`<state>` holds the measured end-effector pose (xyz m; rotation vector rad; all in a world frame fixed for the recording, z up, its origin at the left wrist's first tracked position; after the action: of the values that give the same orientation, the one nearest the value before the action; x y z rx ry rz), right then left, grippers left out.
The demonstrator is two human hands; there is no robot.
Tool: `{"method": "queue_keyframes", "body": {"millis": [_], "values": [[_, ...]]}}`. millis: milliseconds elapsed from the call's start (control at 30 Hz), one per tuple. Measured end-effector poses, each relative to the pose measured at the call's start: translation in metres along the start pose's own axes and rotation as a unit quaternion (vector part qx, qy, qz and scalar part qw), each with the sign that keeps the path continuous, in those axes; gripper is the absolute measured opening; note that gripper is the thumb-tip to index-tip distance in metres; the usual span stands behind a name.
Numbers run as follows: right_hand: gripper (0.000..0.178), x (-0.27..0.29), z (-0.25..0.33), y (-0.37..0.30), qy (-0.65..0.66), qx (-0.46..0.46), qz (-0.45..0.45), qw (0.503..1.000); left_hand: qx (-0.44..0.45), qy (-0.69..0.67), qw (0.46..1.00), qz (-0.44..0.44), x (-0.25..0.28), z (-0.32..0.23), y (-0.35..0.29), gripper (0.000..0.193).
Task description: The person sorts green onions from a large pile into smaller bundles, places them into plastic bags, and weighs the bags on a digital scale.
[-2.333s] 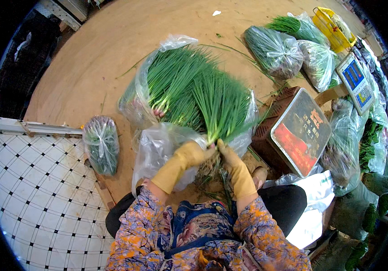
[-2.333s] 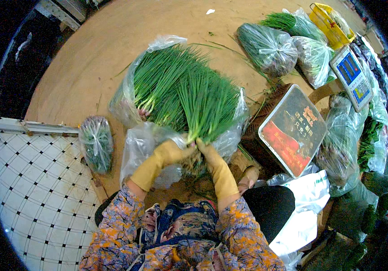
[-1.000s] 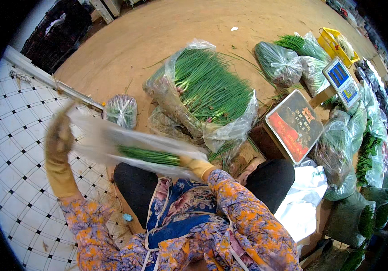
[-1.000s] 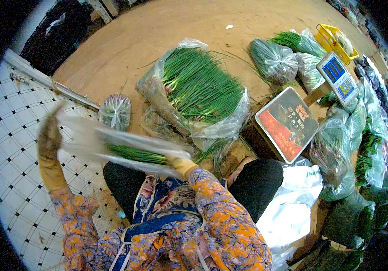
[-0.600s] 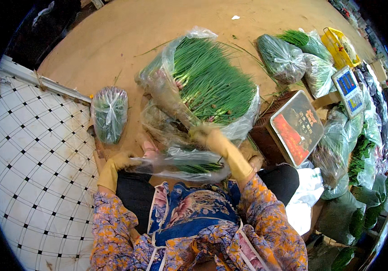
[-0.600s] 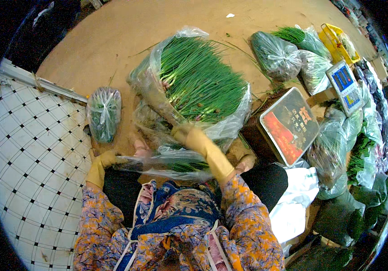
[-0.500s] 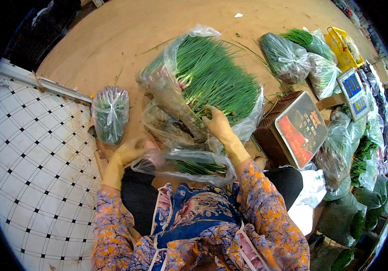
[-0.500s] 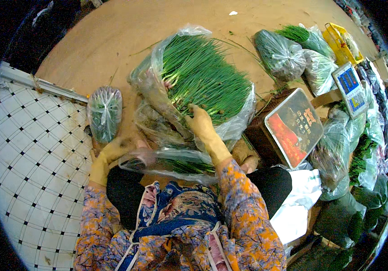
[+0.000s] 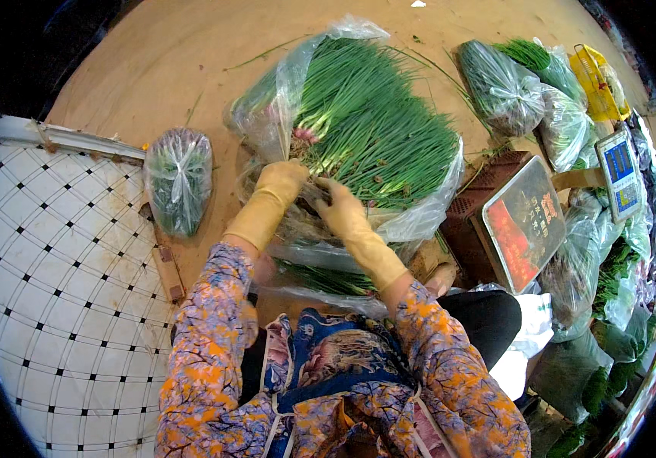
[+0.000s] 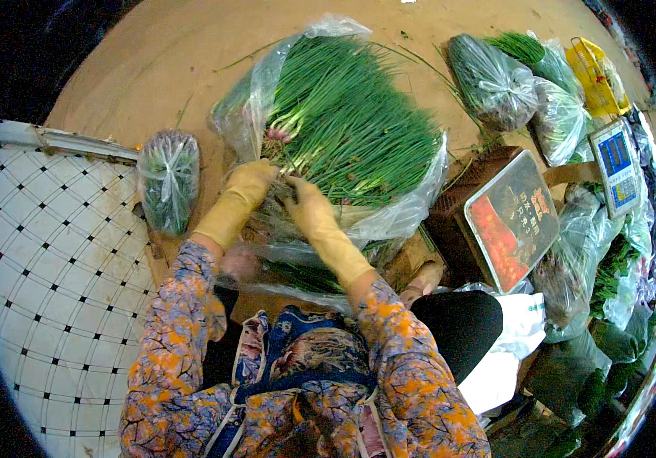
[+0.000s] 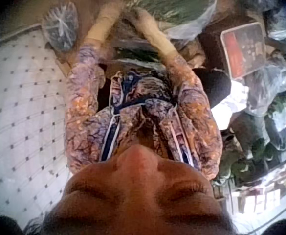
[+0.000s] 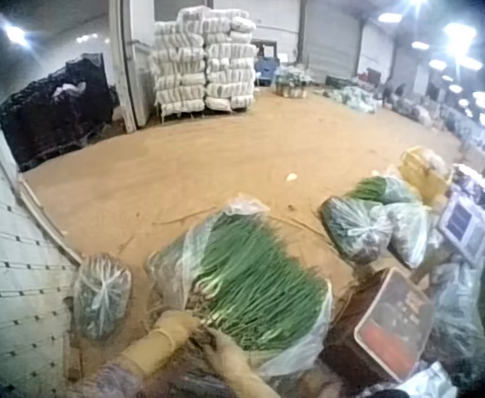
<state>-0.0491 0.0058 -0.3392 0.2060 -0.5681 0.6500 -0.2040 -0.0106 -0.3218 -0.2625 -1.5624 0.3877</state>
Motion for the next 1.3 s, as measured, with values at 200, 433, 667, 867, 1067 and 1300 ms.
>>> {"method": "queue_keyframes", "body": {"millis": [200, 433, 667, 867, 1067, 1300], "values": [[0.040, -0.029, 0.005, 0.026, -0.017, -0.085, 0.157, 0.984, -0.011, -0.049, 0.999, 0.019, 0.010, -0.001, -0.016, 0.021], [0.031, -0.023, 0.002, 0.021, -0.116, -0.101, 0.194, 0.969, 0.069, -0.166, 0.976, -0.119, -0.016, -0.012, -0.005, 0.015], [0.030, 0.015, -0.031, -0.078, -0.188, -0.118, 0.135, 0.966, 0.235, -0.279, 0.924, -0.118, -0.048, 0.052, 0.007, 0.015], [0.035, 0.071, -0.174, -0.131, -0.312, -0.247, 0.229, 0.888, 0.161, -0.171, 0.955, -0.183, -0.076, 0.045, -0.015, 0.029], [0.032, 0.072, -0.257, -0.156, -0.237, -0.269, 0.066, 0.931, 0.151, -0.426, 0.876, -0.172, -0.040, -0.023, -0.047, 0.036], [0.034, 0.084, -0.250, -0.154, 0.315, -0.435, -0.135, 0.832, 0.085, -0.453, 0.887, 0.036, -0.116, -0.119, -0.046, 0.044]]}}
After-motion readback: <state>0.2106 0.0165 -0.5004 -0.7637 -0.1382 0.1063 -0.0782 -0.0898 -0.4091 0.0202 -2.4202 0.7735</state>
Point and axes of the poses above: each hand's wrist, its own y-axis towards the middle knuckle, its own x-axis out of the back of the hand, z = x × y, the point moved 1 cm from there along y, towards the middle knuckle
